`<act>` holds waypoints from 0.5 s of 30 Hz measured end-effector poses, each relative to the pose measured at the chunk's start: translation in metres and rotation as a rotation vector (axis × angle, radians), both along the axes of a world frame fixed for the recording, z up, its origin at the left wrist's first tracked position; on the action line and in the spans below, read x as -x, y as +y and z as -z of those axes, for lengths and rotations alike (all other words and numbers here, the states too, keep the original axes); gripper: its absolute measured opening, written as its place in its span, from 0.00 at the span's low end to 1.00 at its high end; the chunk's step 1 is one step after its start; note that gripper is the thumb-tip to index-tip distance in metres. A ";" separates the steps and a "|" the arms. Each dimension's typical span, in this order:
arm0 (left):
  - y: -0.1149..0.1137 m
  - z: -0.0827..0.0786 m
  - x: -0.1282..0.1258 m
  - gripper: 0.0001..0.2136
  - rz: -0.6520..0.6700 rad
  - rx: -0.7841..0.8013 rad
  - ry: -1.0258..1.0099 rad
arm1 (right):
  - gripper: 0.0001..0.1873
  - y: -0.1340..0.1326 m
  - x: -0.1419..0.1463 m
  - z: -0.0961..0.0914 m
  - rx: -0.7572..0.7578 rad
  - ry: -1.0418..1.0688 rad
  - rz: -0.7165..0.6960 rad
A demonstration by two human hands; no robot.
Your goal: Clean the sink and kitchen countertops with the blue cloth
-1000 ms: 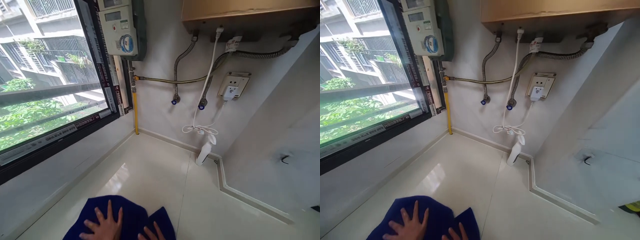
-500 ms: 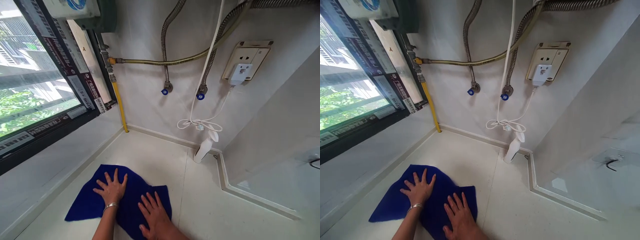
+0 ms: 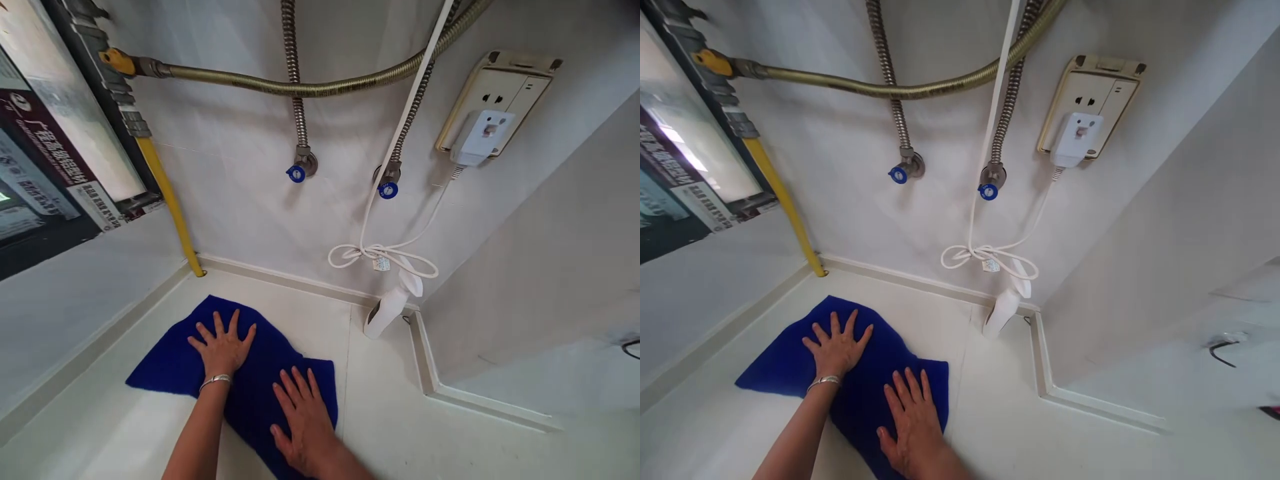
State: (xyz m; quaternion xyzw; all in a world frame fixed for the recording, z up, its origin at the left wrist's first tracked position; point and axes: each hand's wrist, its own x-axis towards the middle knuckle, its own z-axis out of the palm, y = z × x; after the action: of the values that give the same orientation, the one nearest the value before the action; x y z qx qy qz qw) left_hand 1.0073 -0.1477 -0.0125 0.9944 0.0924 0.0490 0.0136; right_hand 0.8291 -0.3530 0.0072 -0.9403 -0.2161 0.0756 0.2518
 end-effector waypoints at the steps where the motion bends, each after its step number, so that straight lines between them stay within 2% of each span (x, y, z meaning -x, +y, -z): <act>1: -0.010 0.001 -0.006 0.35 0.025 0.018 -0.007 | 0.37 -0.004 -0.001 0.002 0.012 -0.011 0.026; 8: -0.086 0.005 -0.029 0.34 0.219 0.068 -0.077 | 0.35 -0.034 0.010 0.023 0.092 -0.076 0.222; 12: -0.131 0.008 -0.026 0.34 0.349 0.099 -0.066 | 0.38 -0.056 0.029 0.040 0.108 -0.157 0.330; 15: -0.159 0.011 -0.017 0.33 0.450 0.138 -0.069 | 0.40 -0.073 0.046 0.061 0.151 -0.242 0.363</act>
State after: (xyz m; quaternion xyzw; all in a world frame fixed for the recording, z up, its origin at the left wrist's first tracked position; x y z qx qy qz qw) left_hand 1.0241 -0.3069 -0.0238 0.9844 -0.1288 0.0725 0.0951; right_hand 0.7833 -0.4264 -0.0533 -0.9822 -0.0657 -0.0683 0.1624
